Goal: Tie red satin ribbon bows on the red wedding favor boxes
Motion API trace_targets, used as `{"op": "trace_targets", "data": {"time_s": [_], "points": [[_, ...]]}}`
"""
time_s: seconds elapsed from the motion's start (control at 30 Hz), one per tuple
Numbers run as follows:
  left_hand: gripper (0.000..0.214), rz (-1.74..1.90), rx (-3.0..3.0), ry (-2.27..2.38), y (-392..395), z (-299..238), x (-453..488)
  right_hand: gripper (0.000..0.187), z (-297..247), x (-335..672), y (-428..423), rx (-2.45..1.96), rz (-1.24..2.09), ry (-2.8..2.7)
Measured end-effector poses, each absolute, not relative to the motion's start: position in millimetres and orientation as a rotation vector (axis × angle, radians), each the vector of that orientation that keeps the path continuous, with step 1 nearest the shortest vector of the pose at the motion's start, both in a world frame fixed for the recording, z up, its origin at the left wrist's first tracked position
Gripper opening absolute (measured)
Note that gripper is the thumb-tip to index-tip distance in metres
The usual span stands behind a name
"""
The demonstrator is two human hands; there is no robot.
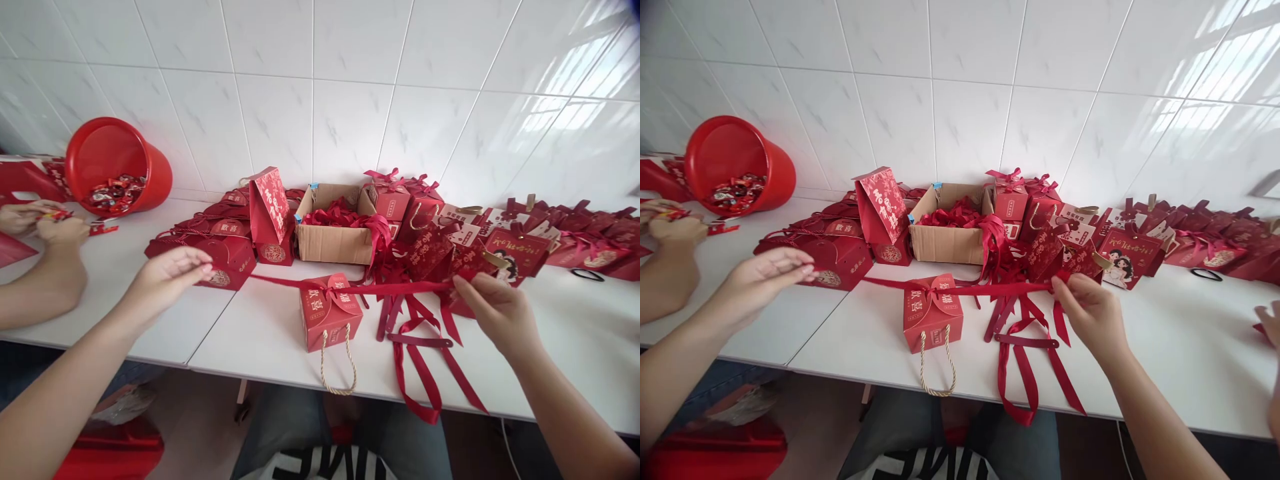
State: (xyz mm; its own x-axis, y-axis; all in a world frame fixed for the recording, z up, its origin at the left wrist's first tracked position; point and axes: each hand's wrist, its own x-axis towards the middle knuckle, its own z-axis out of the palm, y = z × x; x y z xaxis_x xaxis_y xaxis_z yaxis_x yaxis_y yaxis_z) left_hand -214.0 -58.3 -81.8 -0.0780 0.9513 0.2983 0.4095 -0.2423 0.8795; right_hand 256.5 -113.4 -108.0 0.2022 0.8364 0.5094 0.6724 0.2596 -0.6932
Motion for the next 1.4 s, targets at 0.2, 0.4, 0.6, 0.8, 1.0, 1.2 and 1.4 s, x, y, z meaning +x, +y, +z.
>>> {"op": "trace_targets", "data": {"time_s": [0.2, 0.4, 0.6, 0.8, 1.0, 1.2, 1.4], "points": [[0.034, 1.816, 1.837, 0.993, -41, 3, -144, 0.027, -16, 203, -78, -1.143, 0.196, -1.486], [0.038, 1.639, 2.071, 0.721, -30, 50, -67, 0.021, 37, 134, -42, -0.72, 0.499, -1.69], [0.034, 1.559, 2.092, 0.78, -34, 52, -45, 0.025, 39, 118, -35, -0.669, 0.582, -1.694], [0.026, 1.527, 1.874, 0.735, -29, 51, -44, 0.025, 36, 124, -37, -0.627, 0.771, -1.635], [0.011, 1.216, 2.021, 1.089, -29, 21, -70, 0.035, 19, 156, -52, -0.846, 1.091, -1.91], [0.034, 0.183, 2.822, 1.41, -49, -24, -94, 0.036, -12, 174, -68, -1.3, 0.661, -2.444], [0.049, 0.177, 2.553, 1.344, -53, -50, -83, 0.032, -43, 148, -69, -1.563, 0.407, -2.596]]}}
